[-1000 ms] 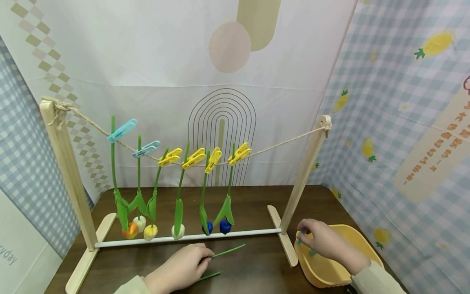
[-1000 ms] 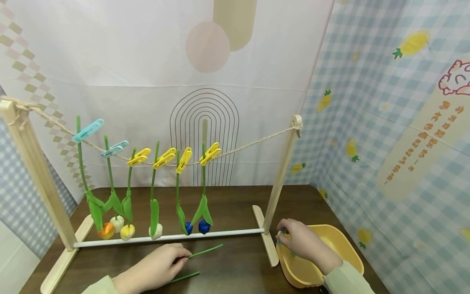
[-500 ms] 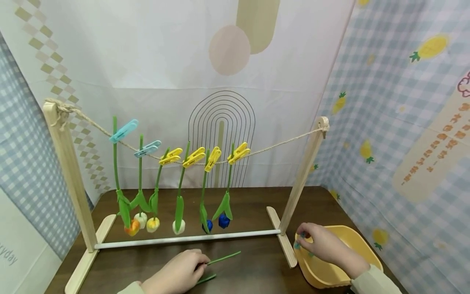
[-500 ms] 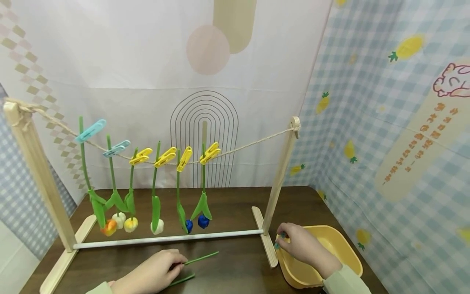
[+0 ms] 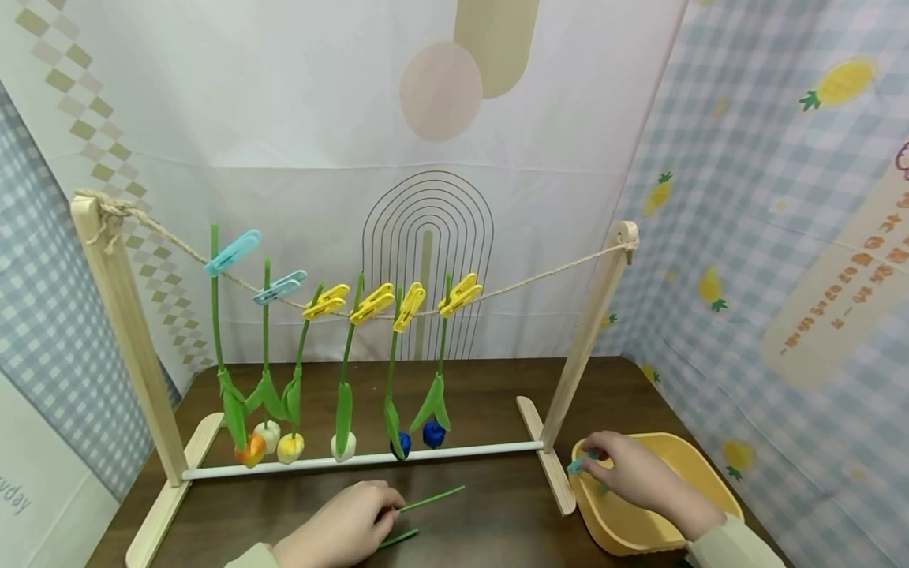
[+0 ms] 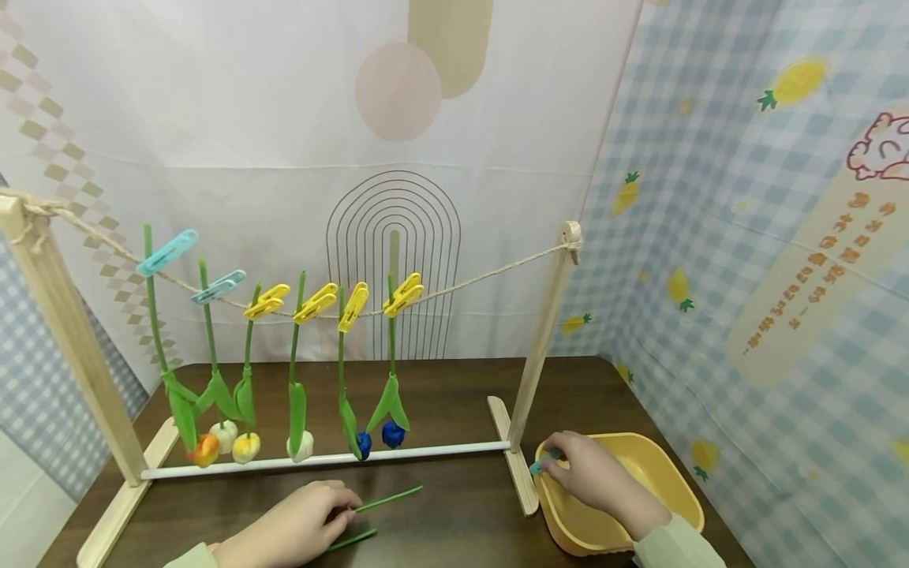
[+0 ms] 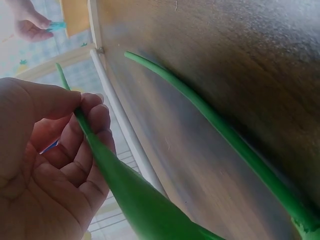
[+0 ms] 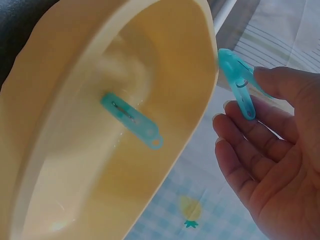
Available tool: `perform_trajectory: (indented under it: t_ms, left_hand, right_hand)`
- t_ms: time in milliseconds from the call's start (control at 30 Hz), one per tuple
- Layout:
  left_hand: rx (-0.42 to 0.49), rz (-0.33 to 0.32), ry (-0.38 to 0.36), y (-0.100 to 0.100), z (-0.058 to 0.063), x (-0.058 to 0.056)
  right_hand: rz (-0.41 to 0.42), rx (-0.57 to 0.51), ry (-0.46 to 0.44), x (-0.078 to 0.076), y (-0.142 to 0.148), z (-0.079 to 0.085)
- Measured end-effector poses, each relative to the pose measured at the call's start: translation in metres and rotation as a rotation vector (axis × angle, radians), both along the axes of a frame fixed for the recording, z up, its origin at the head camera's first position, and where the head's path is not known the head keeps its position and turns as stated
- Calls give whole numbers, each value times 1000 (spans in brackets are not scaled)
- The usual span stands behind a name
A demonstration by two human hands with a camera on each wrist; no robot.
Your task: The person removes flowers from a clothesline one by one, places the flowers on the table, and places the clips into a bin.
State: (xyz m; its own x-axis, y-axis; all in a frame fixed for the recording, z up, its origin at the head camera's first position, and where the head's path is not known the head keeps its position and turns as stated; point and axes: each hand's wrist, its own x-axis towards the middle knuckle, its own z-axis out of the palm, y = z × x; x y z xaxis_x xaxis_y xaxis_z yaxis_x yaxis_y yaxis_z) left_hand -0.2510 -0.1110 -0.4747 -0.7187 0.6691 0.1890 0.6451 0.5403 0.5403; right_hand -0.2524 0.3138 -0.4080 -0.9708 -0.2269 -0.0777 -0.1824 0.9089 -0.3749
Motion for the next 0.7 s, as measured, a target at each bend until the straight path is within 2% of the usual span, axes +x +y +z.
perform_trajectory:
  t_ms: [200, 467, 600, 700]
  left_hand:
    - [-30, -5, -34, -4, -1, -1]
    - [-106, -15, -170, -7, -6, -4]
    - [-118, -18, -177, -8, -9, -3]
    - [-113, -19, -152, -9, -11, -2]
  right_hand:
    - [13, 8, 11, 3, 10, 3]
    - [26, 23, -36, 6, 23, -1]
    - [7, 26, -57, 6, 25, -7]
    - [-12, 31, -70, 6, 28, -12]
